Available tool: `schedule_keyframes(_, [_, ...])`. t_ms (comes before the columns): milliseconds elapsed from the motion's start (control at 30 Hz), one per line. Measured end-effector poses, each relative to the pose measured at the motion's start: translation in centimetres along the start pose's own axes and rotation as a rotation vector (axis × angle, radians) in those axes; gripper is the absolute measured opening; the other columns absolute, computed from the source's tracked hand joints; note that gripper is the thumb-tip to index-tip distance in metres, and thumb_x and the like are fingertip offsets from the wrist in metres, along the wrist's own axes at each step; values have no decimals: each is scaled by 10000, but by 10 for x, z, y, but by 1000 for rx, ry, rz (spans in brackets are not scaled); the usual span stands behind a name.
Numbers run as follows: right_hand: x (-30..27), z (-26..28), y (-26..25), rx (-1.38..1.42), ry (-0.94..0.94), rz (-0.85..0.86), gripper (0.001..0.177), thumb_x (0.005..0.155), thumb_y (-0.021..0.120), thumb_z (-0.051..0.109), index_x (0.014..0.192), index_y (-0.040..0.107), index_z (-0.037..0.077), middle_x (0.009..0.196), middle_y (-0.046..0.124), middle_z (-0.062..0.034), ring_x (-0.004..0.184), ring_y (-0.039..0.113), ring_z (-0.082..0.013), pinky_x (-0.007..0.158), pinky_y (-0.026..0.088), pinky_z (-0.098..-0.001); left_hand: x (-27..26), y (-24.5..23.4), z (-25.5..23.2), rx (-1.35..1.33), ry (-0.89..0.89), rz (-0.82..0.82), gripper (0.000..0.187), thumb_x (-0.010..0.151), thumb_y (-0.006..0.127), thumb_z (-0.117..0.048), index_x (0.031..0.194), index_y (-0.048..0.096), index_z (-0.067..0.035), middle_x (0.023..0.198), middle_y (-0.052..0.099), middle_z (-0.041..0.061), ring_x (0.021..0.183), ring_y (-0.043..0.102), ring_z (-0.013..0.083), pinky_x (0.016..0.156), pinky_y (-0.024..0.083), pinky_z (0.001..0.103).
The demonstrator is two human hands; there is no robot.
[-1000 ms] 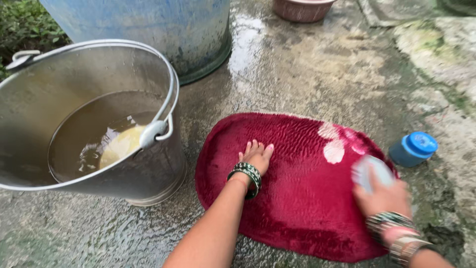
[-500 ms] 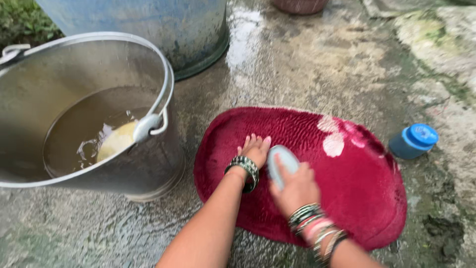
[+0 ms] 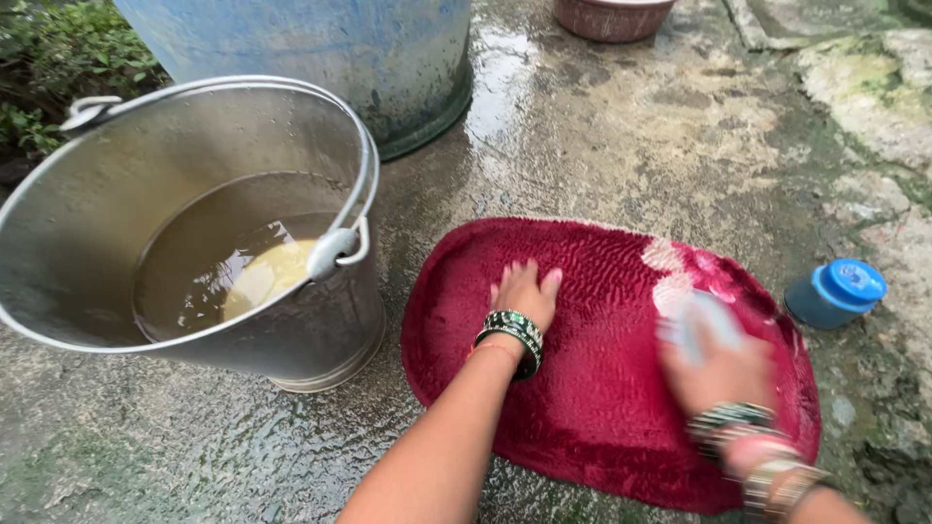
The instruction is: The person scrubs the front side of a red mat with a brush and water from a bucket, then flips it over and scrubs the black underside.
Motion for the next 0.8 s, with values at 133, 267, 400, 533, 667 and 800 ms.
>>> schedule_keyframes(133, [-39,137,24,166,-306,73,573,797,692,421,1341,630,250,1111,636,-211,995,630,-412,842,565,-520,0,-26,-31,-37,65,-123,623,967,531,-501,1457,522,-116,1608,370,165,1527,279,334,1234,184,539])
schedule_keyframes(267, [-49,152,36,8,-336,164,584,759,742,426,1308,617,272,1210,537,-141,1088,615,-355,834,586,-486,-8,-26,-45,110,87,-32,623,951,559,-488,1452,526,-119,1617,319,212,1531,224,388,1222,155,570])
schedule_keyframes(400, [-15,48,22,-60,-140,71,717,771,721,480,1461,528,461,1154,612,-235,1000,662,-425,827,596,-529,-22,-23,-50,108,114,-27,642,948,576,-477,1465,507,-103,1618,302,226,1533,196,398,1227,124,571])
schedule_keyframes(533, [12,-99,10,-310,134,102,806,805,657,615,1567,432,474,1161,606,-283,962,687,-442,825,601,-524,-28,-16,-64,124,129,2,642,954,572,-471,1476,495,-106,1616,297,233,1535,193,390,1232,112,572])
schedule_keyframes(667, [19,-106,7,-360,245,38,729,824,613,709,1496,487,456,1177,585,-302,974,652,-491,845,549,-546,-32,-11,-70,102,149,-7,648,951,570,-481,1473,495,-105,1618,304,230,1539,194,387,1231,117,569])
schedule_keyframes(800, [-1,40,19,-57,-95,53,612,894,539,597,1454,567,354,1048,692,-265,927,678,-441,847,548,-555,-26,-15,-62,95,137,-25,658,953,563,-488,1479,483,-100,1612,314,225,1529,205,385,1226,120,571])
Point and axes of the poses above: each hand's wrist, its own x-axis towards the middle knuckle, its own y-axis out of the palm, z = x × y, the point moved 10 cm from there along x, towards the middle knuckle
